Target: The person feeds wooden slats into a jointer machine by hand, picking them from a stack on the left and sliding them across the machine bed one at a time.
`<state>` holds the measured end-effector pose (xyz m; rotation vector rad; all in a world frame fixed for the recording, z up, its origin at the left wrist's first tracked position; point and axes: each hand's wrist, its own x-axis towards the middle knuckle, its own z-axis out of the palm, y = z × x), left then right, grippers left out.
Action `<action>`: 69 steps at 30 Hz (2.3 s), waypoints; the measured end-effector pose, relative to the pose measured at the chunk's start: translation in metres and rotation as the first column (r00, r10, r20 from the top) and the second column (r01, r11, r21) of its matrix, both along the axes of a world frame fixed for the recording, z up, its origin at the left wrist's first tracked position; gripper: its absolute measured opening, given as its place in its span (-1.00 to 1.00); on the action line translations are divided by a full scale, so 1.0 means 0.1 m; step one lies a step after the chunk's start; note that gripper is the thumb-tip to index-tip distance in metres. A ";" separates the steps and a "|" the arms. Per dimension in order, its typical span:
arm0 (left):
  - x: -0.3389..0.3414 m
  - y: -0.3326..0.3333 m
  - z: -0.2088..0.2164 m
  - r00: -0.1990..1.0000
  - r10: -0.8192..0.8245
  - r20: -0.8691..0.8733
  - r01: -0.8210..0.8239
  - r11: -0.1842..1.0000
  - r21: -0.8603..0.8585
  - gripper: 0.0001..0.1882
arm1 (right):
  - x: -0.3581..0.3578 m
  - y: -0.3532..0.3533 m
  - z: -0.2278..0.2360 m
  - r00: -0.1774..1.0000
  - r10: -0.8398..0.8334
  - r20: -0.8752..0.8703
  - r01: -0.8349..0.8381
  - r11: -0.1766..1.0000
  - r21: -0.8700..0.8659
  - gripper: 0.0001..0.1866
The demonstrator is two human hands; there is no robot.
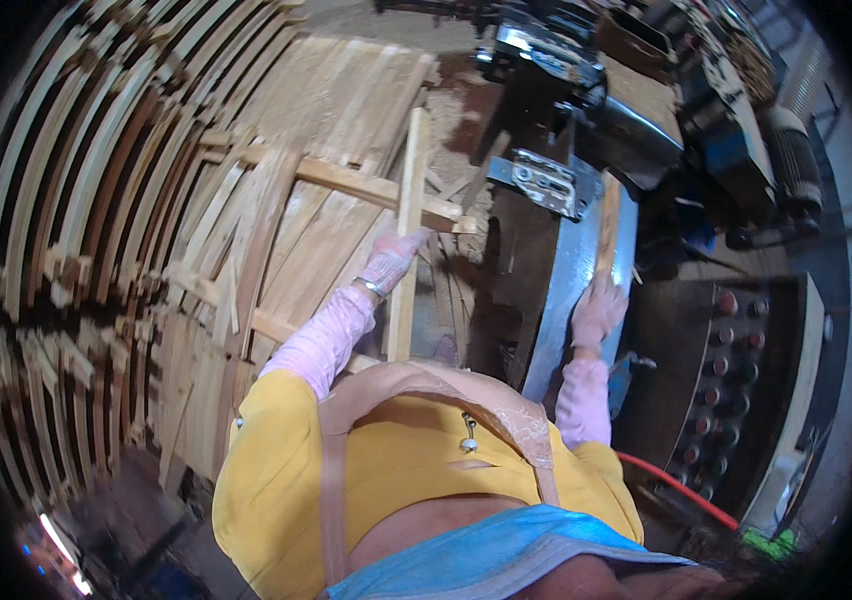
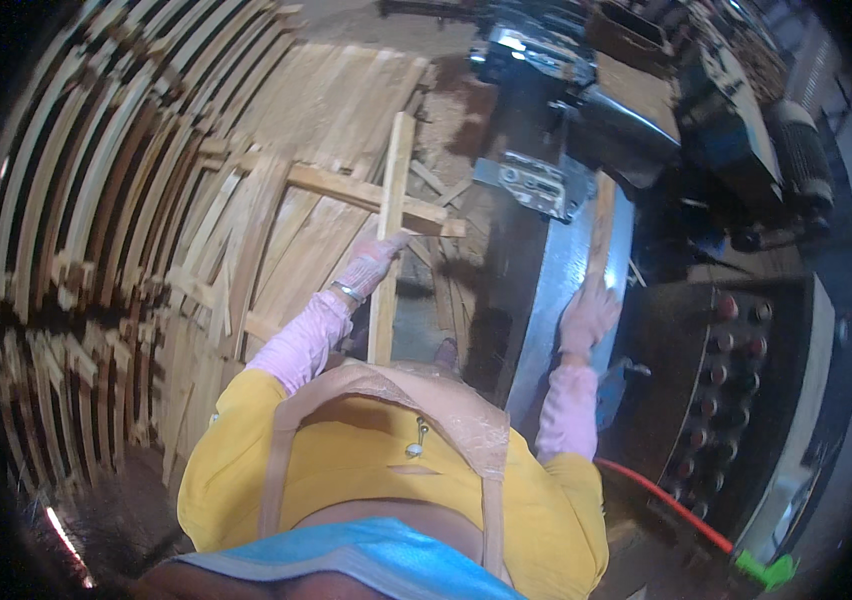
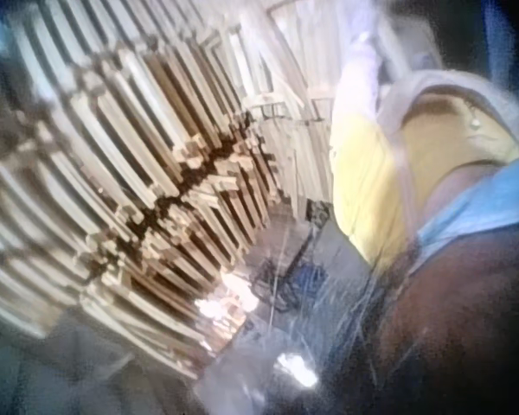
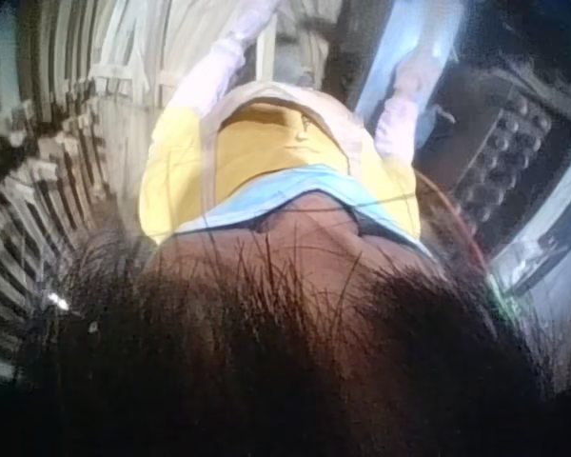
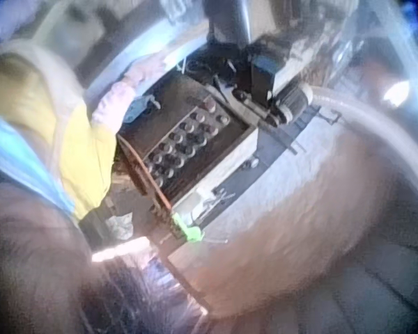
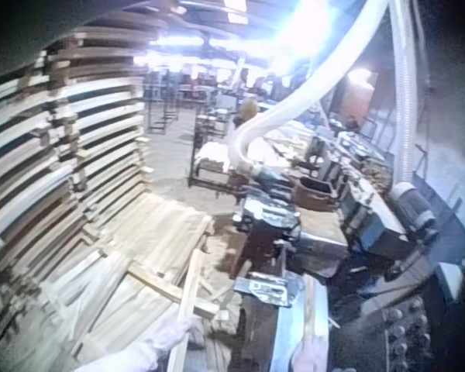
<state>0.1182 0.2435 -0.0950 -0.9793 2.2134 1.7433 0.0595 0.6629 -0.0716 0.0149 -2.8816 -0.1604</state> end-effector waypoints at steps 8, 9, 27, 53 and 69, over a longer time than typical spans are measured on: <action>-0.38 0.14 0.36 0.856 -0.066 -0.512 0.008 0.993 -0.115 -0.50 | -0.80 -1.30 0.47 0.801 0.518 -0.301 -0.598 0.657 -0.459 -0.73; -0.49 0.17 -0.02 0.833 -0.144 -0.535 0.043 0.979 -0.197 -0.40 | -0.61 -1.56 0.46 0.601 0.746 -0.288 -0.799 0.574 -0.180 -0.69; 0.99 -2.61 -0.35 0.871 0.125 0.476 0.413 0.340 -0.845 -0.05 | 0.69 0.11 0.15 0.977 0.158 -0.147 -0.164 0.986 -0.031 -0.60; -0.45 -0.10 0.11 0.985 0.038 -0.169 0.038 0.904 0.427 -0.53 | 1.19 0.24 0.19 0.999 0.030 0.039 -0.025 0.994 -0.106 -0.48; -0.64 -0.03 0.41 0.959 0.147 -0.242 -0.098 0.974 0.205 -0.44 | -0.52 -2.01 0.08 0.629 0.777 0.018 -0.538 0.452 -0.712 -0.78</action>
